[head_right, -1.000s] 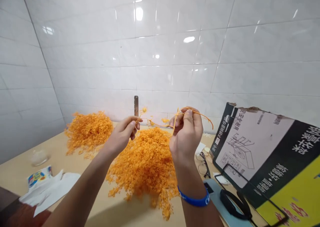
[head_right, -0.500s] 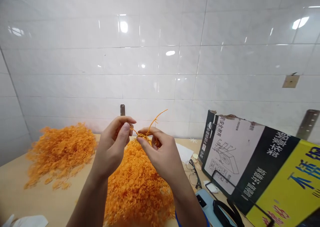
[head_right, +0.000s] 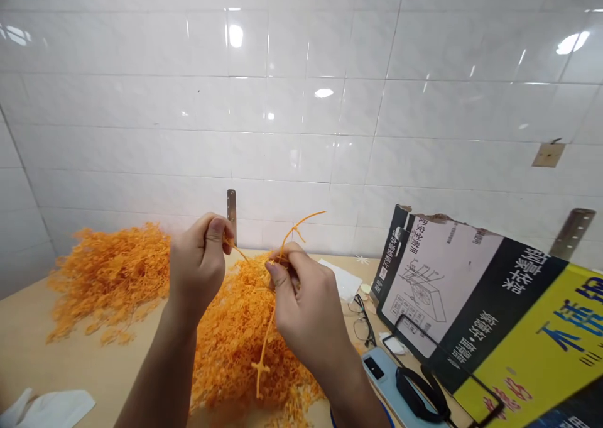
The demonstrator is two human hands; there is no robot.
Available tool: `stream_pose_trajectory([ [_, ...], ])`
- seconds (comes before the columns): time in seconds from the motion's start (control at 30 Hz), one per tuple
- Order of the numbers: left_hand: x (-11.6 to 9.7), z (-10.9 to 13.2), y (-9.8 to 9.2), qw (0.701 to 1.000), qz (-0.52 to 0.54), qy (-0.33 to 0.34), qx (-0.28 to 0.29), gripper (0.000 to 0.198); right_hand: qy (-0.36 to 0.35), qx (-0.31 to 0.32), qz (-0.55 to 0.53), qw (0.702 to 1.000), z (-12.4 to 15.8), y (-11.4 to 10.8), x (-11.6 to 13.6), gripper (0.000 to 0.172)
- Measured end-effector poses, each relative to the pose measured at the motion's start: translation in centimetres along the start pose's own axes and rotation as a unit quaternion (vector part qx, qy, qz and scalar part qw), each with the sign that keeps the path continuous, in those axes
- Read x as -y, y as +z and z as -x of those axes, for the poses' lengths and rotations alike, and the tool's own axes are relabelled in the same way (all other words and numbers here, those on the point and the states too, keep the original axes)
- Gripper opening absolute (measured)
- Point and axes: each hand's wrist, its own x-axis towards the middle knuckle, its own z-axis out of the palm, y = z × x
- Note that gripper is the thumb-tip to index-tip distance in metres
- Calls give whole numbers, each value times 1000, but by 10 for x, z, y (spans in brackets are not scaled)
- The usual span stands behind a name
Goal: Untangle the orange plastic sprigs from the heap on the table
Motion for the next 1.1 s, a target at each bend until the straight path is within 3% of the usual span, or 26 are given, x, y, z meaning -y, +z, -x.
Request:
stream_pose_trajectory([
  [0.1, 6, -1, 8, 997, -17, 37, -60, 32, 6, 33, 58, 998, 3, -2, 5, 22],
  [0.2, 12, -1, 12, 996, -19, 39, -78, 31, 2, 44, 87, 995, 6, -5, 7, 20],
  [0.33, 19, -5, 12, 998, 34, -39, -26, 33, -11, 57, 118, 991, 7, -3, 7, 20],
  [0.43, 15, -6, 8, 992, 99, -79, 21, 34, 11, 104, 134, 985, 4, 2, 5, 20],
  [0.53, 4, -4, 4, 983, 156, -78, 58, 36, 48, 173, 122, 976, 2, 4, 5, 18],
  [0.63, -1, -2, 2, 982, 175, -55, 42, 36, 31, 213, 91, 972, 3, 4, 6, 27],
  [0.8, 11, -5, 9, 980, 183, -73, 11, 35, -18, 199, 115, 973, 10, 3, 10, 32],
  [1.1, 28, -9, 20, 967, 190, -169, 22, 33, 0, 198, 253, 947, 17, -1, 15, 28],
])
